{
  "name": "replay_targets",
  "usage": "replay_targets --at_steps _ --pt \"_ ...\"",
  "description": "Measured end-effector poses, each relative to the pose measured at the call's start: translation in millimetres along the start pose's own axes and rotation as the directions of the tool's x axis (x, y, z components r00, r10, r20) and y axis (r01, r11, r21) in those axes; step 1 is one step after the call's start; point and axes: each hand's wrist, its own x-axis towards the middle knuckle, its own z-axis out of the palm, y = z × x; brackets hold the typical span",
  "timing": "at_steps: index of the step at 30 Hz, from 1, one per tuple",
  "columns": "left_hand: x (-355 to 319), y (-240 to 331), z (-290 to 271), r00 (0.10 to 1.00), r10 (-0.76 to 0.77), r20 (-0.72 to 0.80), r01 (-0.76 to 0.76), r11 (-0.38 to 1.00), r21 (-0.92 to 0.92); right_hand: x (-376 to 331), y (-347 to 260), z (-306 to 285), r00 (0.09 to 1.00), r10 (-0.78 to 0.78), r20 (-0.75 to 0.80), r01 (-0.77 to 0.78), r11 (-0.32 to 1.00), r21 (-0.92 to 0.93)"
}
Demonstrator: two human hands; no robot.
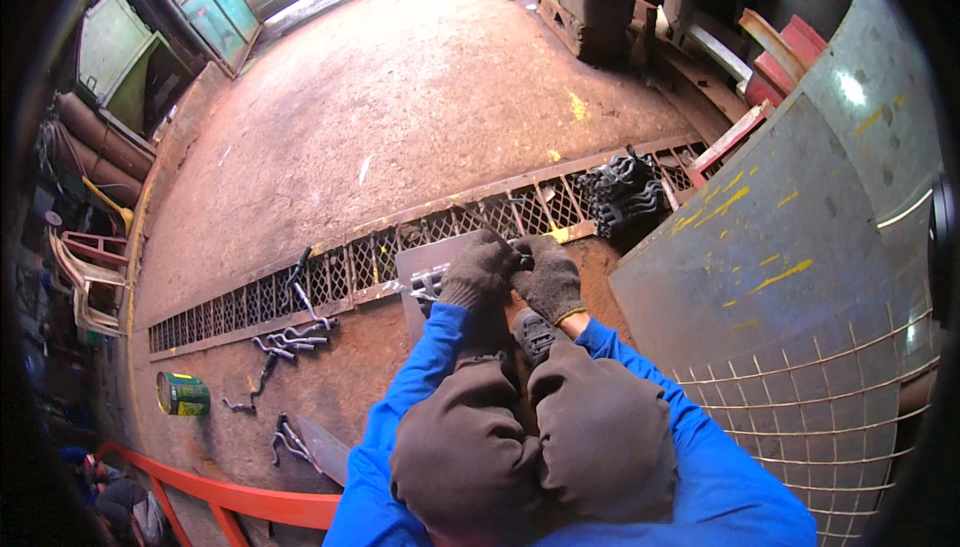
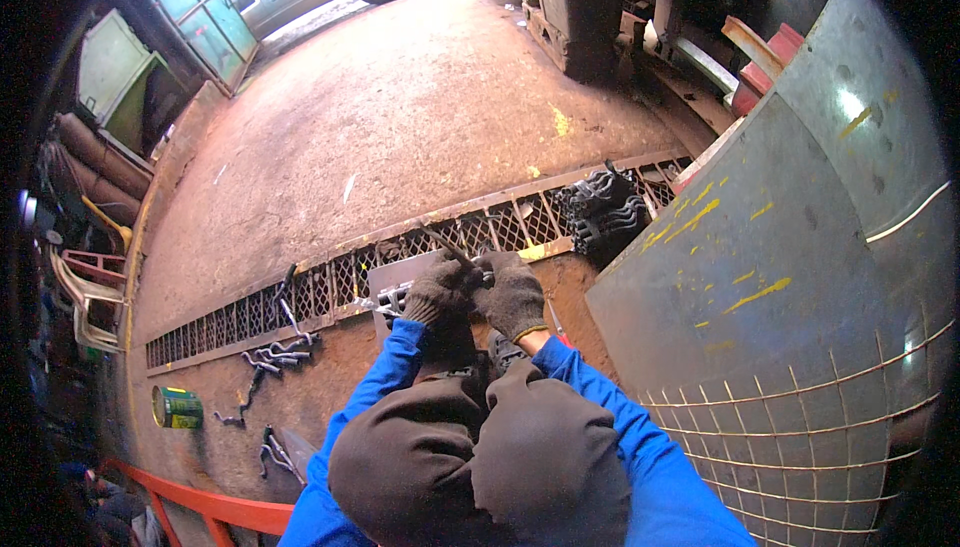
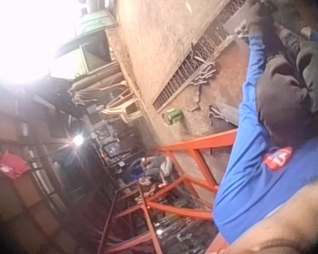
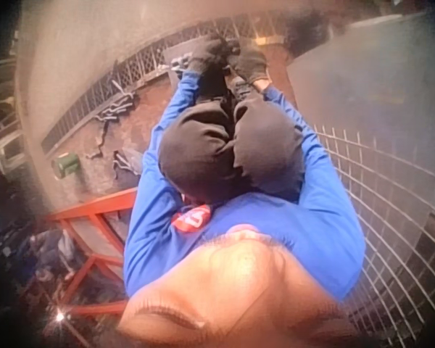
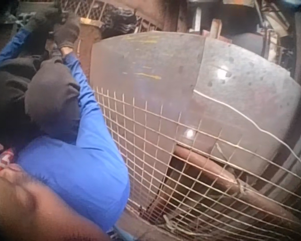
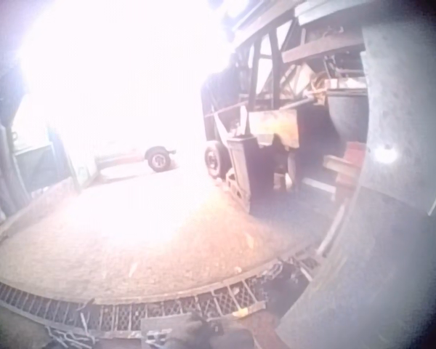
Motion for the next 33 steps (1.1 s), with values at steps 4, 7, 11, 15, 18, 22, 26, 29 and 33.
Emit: replay_targets --at_steps 4,7,11,15,18,22,26,29,33 --pt "0 15 -18 0.995 -0.007 0.100 0.003 0.999 0.049 1 3 8 0.997 -0.044 -0.061 0.047 0.998 0.042" --pt "-1 13 -18 0.997 0.019 0.076 -0.022 0.999 0.037 -3 3 12 0.996 -0.045 -0.075 0.048 0.998 0.029" --pt "-1 14 -15 0.998 0.019 0.062 -0.017 0.999 -0.041 -3 7 14 0.989 -0.101 -0.105 0.097 0.994 -0.048" --pt "-2 2 -16 0.993 -0.021 0.119 0.031 0.995 -0.090 -7 2 17 0.984 -0.144 -0.108 0.137 0.988 -0.069" --pt "-1 9 -18 0.980 -0.055 0.190 0.071 0.995 -0.077 -9 8 19 0.973 -0.187 -0.133 0.168 0.975 -0.145" --pt "-5 1 -16 0.995 -0.009 0.096 0.013 0.999 -0.041 -10 13 29 0.971 -0.202 -0.130 0.154 0.939 -0.306" --pt "1 19 -26 0.971 -0.063 0.229 0.091 0.989 -0.116 -8 16 23 0.957 -0.242 -0.161 0.173 0.920 -0.351" --pt "-1 19 -27 0.986 0.042 0.162 -0.023 0.992 -0.121 -8 7 13 0.979 -0.194 -0.066 0.158 0.921 -0.356" --pt "3 -17 -8 0.992 0.111 0.058 -0.114 0.992 0.049 -5 11 13 0.974 -0.227 -0.006 0.214 0.927 -0.308"
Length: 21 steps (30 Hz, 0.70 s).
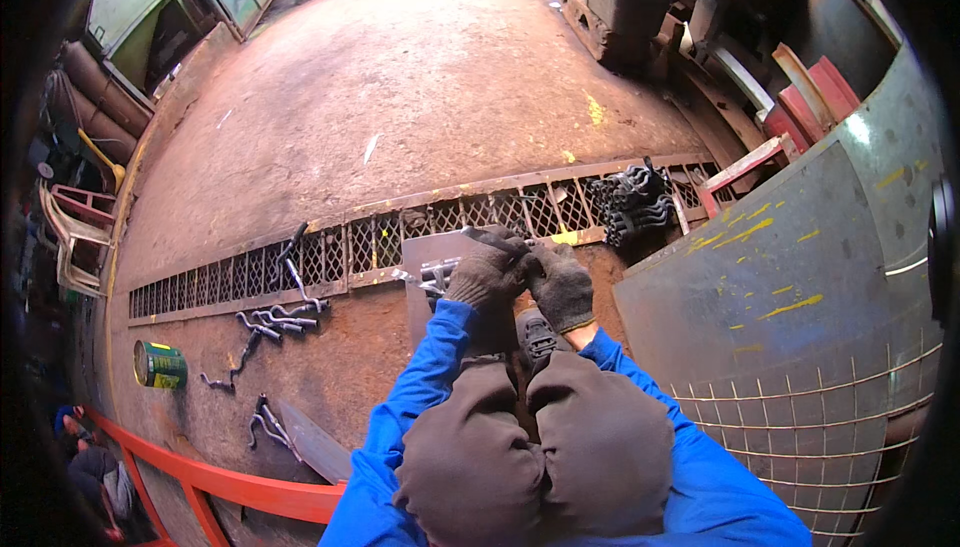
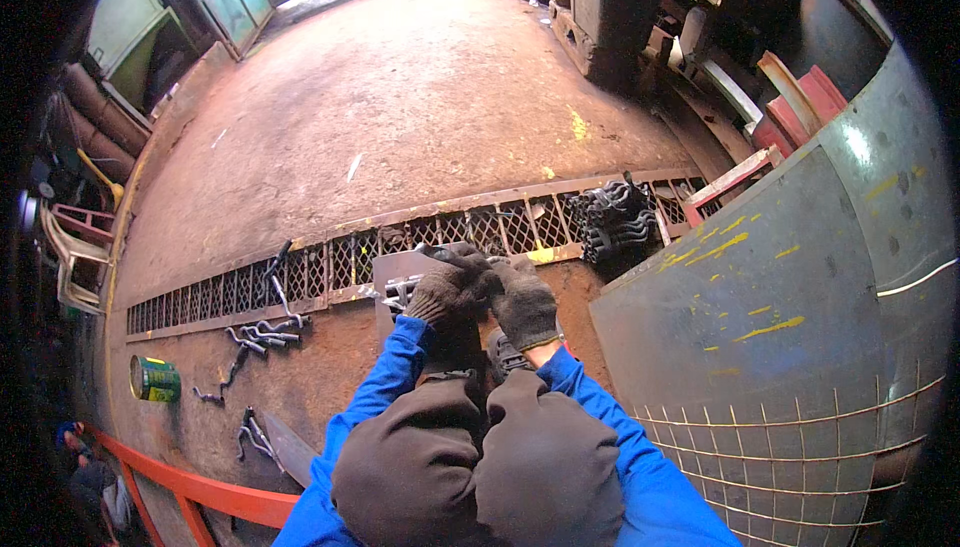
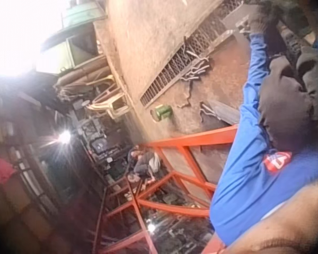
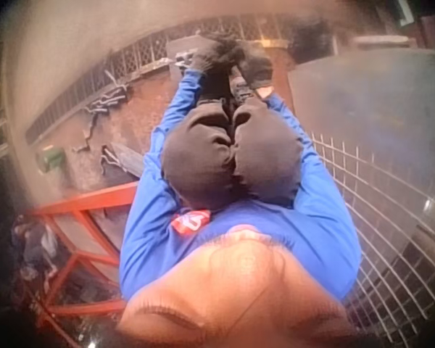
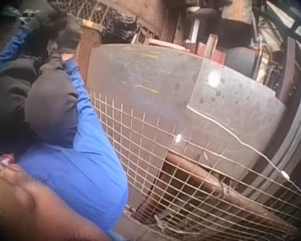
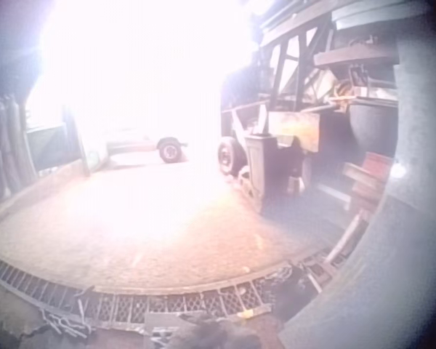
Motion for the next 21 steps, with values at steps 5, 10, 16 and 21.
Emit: replay_targets --at_steps 5,10,16,21 --pt "0 4 3 0.998 -0.032 0.062 0.038 0.995 -0.089 10 6 -9 0.995 0.039 0.097 -0.044 0.998 0.051" --pt "1 23 -9 0.998 -0.044 0.044 0.050 0.986 -0.158 18 11 -20 0.943 0.177 0.283 -0.234 0.955 0.184" --pt "-3 -3 3 1.000 -0.004 0.025 0.004 1.000 0.015 25 37 -32 0.747 0.169 0.643 -0.563 0.674 0.478" --pt "-5 -7 19 0.989 -0.112 -0.097 0.096 0.983 -0.153 22 33 -35 0.744 0.271 0.611 -0.596 0.684 0.421"
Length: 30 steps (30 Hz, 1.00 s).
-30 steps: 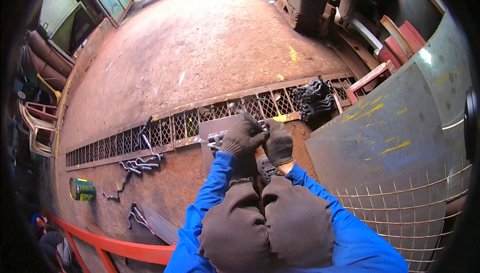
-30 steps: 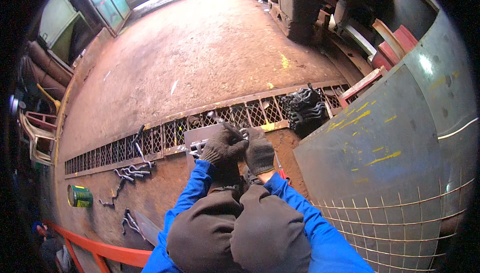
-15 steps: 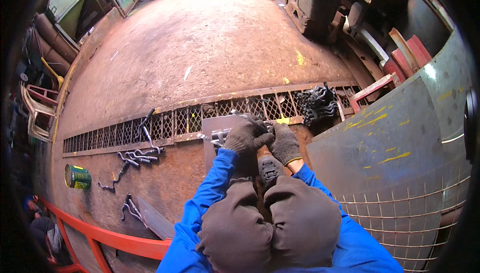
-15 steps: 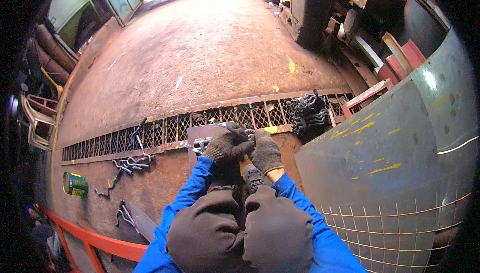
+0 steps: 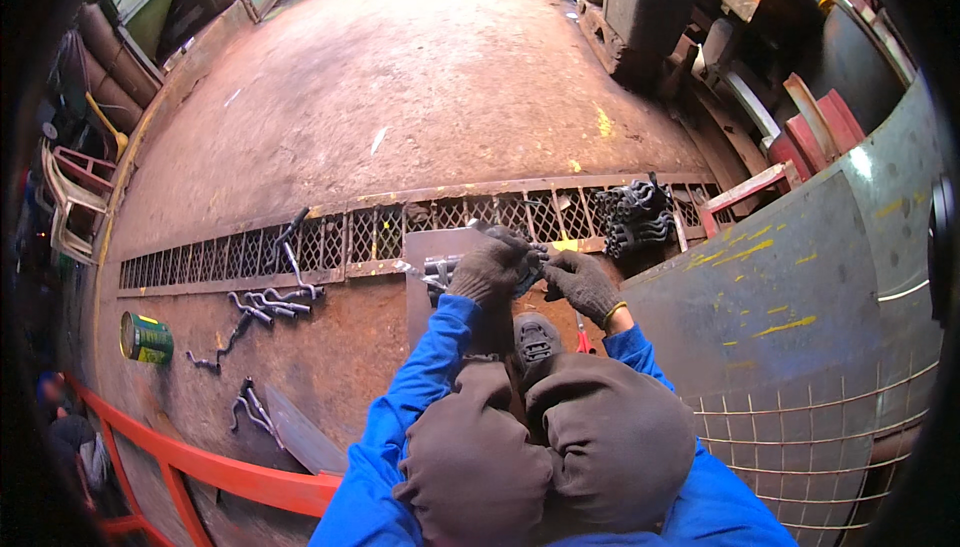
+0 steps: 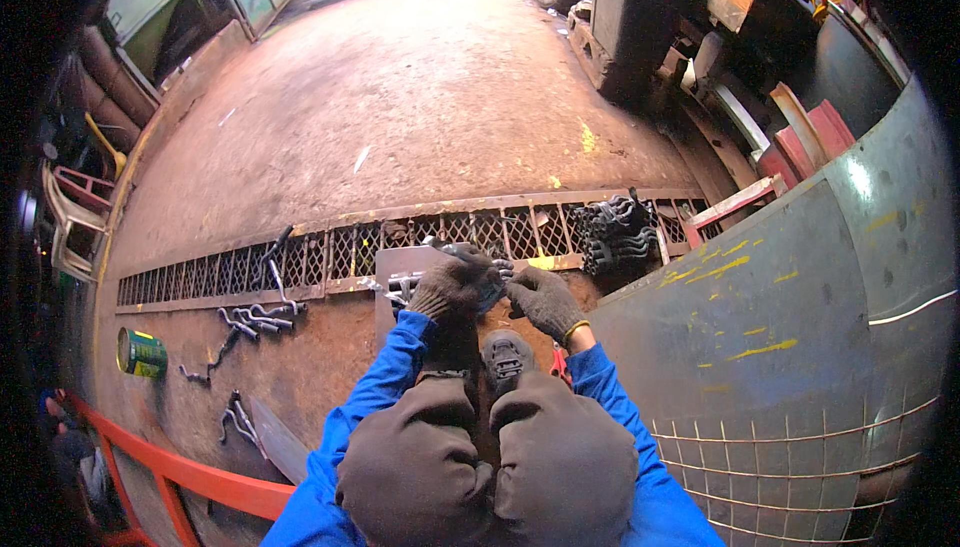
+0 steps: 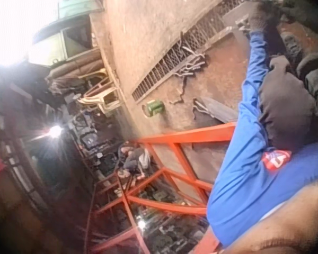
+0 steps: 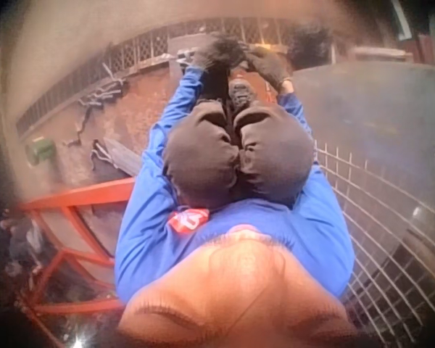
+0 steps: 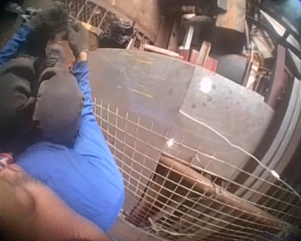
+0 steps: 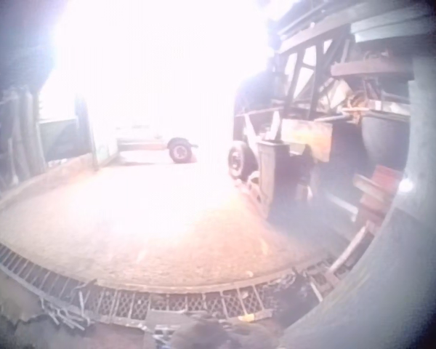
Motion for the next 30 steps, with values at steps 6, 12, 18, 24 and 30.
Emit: replay_targets --at_steps 6,12,18,24,30 --pt "-3 22 -3 0.957 -0.275 -0.094 0.258 0.953 -0.162 0 -7 18 0.914 -0.400 -0.073 0.294 0.774 -0.561" --pt "3 40 -13 0.962 -0.179 -0.206 0.191 0.981 0.038 -8 -11 21 0.893 -0.435 -0.117 0.317 0.791 -0.523" --pt "6 32 -1 0.936 -0.207 -0.286 0.225 0.974 0.030 -20 3 26 0.870 -0.488 -0.073 0.378 0.755 -0.535" --pt "10 33 -1 0.914 -0.253 -0.317 0.271 0.962 0.014 -24 9 25 0.862 -0.498 -0.100 0.395 0.781 -0.483" --pt "16 15 1 0.910 -0.350 -0.221 0.314 0.932 -0.182 1 11 31 0.725 -0.646 -0.239 0.575 0.759 -0.306"
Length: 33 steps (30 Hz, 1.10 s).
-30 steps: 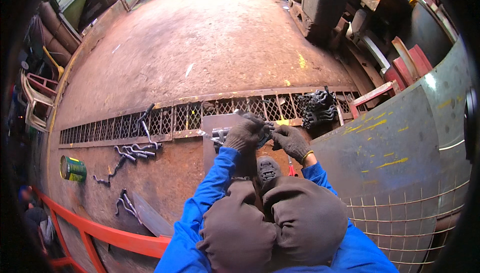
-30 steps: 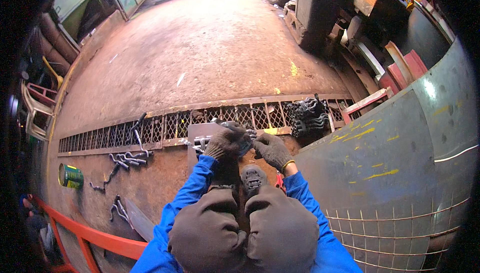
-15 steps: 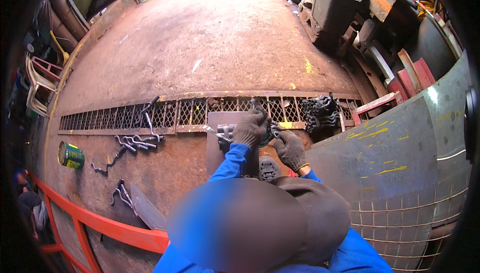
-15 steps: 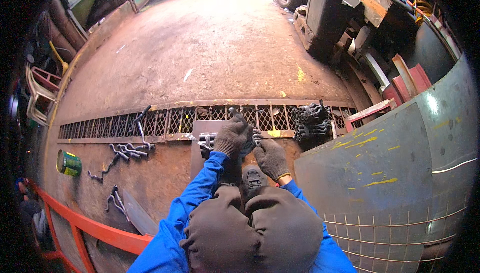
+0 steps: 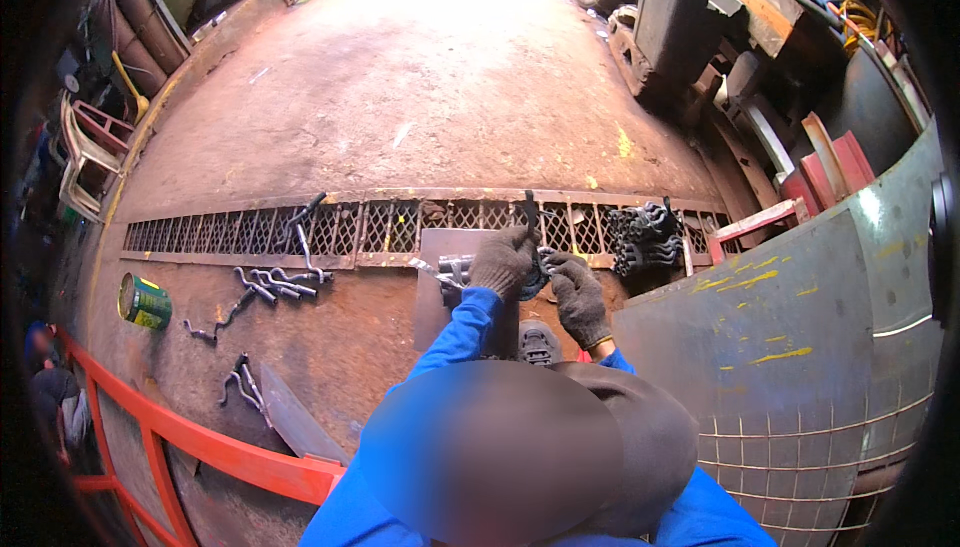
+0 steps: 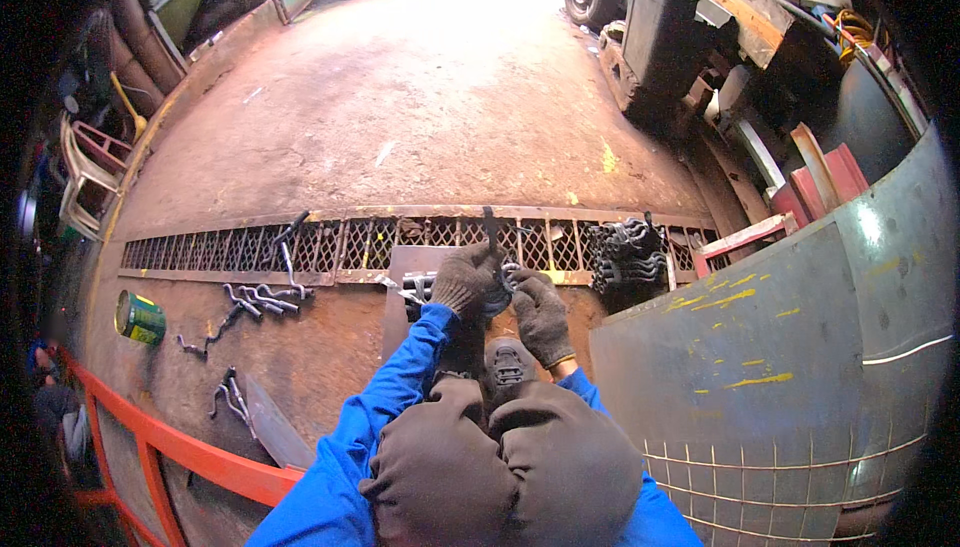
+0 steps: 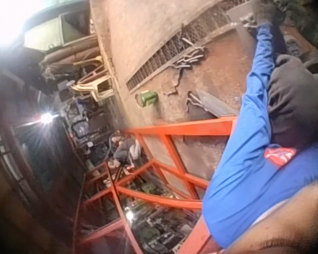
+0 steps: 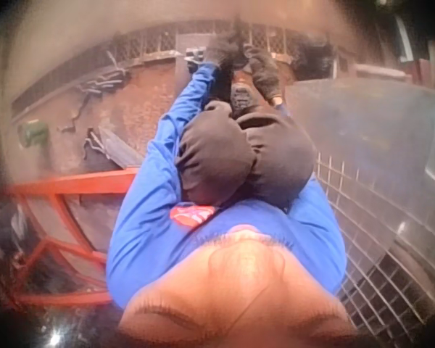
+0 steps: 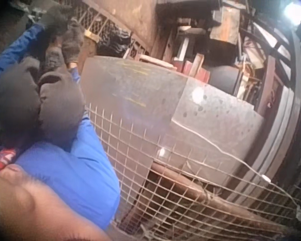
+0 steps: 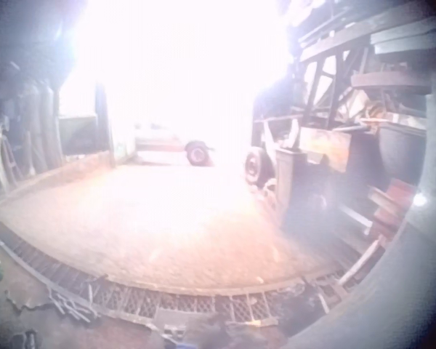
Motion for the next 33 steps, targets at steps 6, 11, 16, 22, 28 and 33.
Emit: replay_targets --at_steps 6,11,16,22,28,33 --pt "3 5 -7 0.996 -0.012 0.087 0.006 0.997 0.074 17 -12 11 0.869 0.443 0.219 -0.490 0.715 0.499" --pt "-3 12 -10 0.985 0.079 0.155 -0.099 0.987 0.124 55 -6 -2 0.915 0.214 0.342 -0.214 0.976 -0.039" --pt "1 12 -16 0.985 0.048 0.167 -0.084 0.973 0.215 89 3 9 0.826 0.111 0.553 0.106 0.933 -0.345" --pt "3 11 -14 0.982 -0.001 0.190 -0.036 0.981 0.191 87 19 8 0.790 0.334 0.514 -0.115 0.905 -0.411" --pt "7 9 -5 0.990 -0.023 0.136 -0.006 0.978 0.208 28 16 -6 0.580 0.691 0.431 -0.767 0.284 0.576" --pt "8 -3 -9 0.982 -0.054 0.179 0.028 0.989 0.145 31 -25 -9 0.762 0.624 0.171 -0.641 0.765 0.067"
